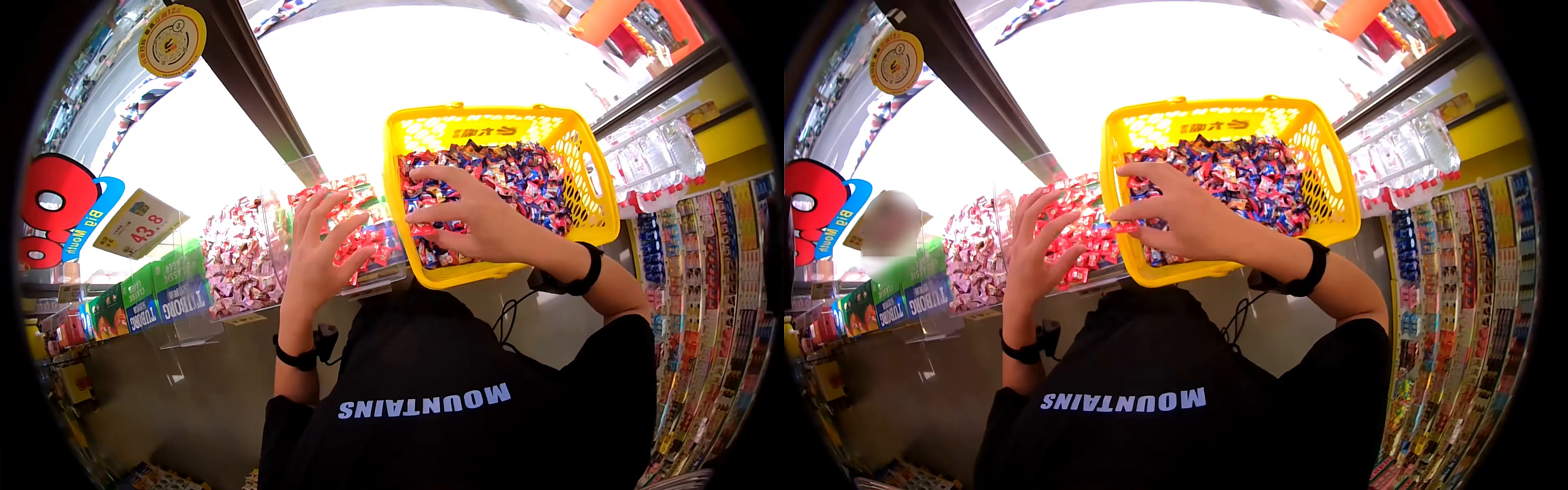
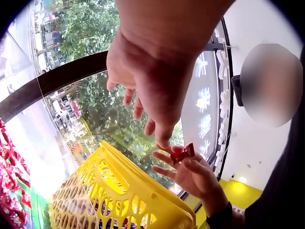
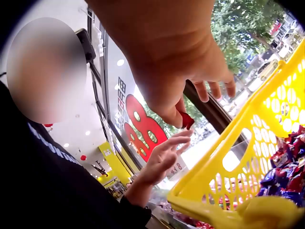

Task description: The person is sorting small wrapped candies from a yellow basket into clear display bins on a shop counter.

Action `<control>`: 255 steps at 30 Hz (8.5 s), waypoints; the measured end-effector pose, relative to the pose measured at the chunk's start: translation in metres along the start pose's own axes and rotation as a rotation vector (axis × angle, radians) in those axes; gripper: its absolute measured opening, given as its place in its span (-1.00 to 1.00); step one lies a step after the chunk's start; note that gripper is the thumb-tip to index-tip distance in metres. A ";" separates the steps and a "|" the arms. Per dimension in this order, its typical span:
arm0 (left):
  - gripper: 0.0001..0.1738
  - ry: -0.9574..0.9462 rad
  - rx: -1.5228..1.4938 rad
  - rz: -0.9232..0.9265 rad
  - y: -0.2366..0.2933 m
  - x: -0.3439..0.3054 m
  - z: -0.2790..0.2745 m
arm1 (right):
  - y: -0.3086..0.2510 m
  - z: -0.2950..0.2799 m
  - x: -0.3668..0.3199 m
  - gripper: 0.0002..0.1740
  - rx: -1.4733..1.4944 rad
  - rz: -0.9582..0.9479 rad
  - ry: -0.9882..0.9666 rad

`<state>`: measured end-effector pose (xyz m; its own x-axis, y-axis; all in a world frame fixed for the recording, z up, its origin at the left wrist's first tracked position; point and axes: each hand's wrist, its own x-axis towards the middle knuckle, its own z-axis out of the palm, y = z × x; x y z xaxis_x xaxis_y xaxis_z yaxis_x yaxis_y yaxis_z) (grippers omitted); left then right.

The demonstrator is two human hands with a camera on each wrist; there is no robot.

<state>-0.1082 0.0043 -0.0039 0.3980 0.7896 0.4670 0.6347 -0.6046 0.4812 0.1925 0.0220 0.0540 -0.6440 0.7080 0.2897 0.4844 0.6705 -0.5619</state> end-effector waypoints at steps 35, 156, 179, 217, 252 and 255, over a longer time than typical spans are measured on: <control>-0.65 -0.056 0.087 0.195 0.055 0.029 0.026 | -0.007 0.037 -0.045 -0.84 -0.263 -0.051 0.361; -0.59 -0.020 -0.042 0.128 0.044 0.008 0.027 | -0.017 0.037 -0.033 -0.80 -0.608 -0.299 0.259; -0.69 -0.103 -0.007 -0.080 -0.035 -0.026 0.037 | -0.043 0.074 -0.015 -0.55 -0.501 0.066 0.189; -0.34 -0.247 0.289 0.120 0.065 0.079 -0.010 | -0.012 0.002 -0.120 -0.38 -0.408 0.185 0.256; -0.72 -1.248 1.026 0.500 0.023 0.206 0.177 | 0.093 -0.082 -0.229 -0.70 -0.339 0.244 0.301; -0.71 -1.223 1.058 0.488 0.007 0.193 0.187 | 0.094 -0.082 -0.229 -0.68 -0.332 0.243 0.303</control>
<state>0.0964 0.1722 -0.0493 0.5980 0.4827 -0.6398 0.2377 -0.8692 -0.4336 0.4339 -0.0589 -0.0016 -0.3127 0.8517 0.4205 0.7928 0.4779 -0.3783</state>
